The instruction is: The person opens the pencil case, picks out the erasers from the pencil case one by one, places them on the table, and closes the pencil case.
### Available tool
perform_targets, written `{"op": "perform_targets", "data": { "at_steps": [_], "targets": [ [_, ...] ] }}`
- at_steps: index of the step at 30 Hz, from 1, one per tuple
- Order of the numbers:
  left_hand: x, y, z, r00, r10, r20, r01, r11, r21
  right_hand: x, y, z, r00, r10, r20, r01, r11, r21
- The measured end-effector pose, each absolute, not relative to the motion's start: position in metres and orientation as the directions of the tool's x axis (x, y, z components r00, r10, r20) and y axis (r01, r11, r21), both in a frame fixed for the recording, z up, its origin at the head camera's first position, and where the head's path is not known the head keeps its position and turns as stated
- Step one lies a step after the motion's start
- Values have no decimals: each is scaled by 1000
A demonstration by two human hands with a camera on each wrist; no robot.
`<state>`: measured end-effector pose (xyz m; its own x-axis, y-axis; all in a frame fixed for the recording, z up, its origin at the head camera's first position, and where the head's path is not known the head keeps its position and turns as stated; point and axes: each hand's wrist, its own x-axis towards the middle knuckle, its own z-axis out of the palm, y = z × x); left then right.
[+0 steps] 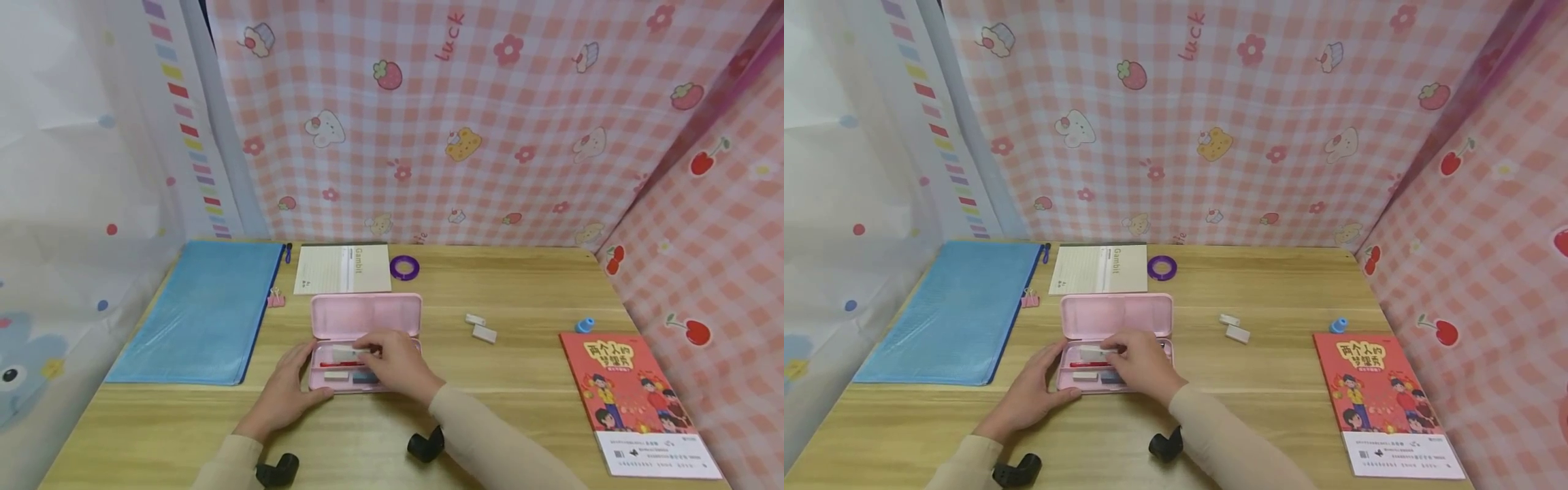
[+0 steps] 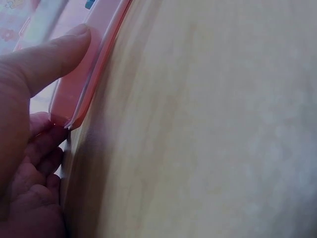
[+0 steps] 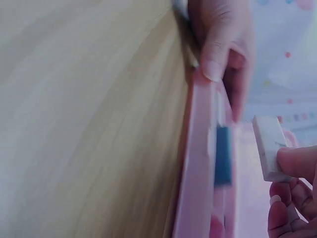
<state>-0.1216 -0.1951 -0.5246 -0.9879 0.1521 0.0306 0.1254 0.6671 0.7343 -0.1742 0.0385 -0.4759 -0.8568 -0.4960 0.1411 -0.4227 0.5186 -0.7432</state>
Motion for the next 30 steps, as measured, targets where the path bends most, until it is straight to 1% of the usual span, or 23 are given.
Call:
{"op": "perform_targets", "data": {
  "at_steps": [4,9,14,17,22,30],
  "targets": [
    [-121,-195,-524,-989,147,25,118,667,736,-167,74,-474,-889,-438,132,-358,487,-797],
    [-121,-193,-525,-988,150,22,118,664,739,-162,136,-482,-935,-323,146,-294,476,-829],
    [-120,-194,-523,-990,138,17,105,665,740,-164,197,-496,-977,-177,120,-198,532,-823],
    [-121,-194,-522,-991,134,6,95,671,736,-168,223,-502,-986,-126,106,-159,570,-806],
    [-120,-195,-522,-991,132,-11,82,675,733,-175,242,-507,-989,-110,102,-149,611,-777],
    [-121,-193,-523,-991,130,-37,61,675,735,-180,243,-514,-990,-108,96,-142,613,-777]
  ]
}}
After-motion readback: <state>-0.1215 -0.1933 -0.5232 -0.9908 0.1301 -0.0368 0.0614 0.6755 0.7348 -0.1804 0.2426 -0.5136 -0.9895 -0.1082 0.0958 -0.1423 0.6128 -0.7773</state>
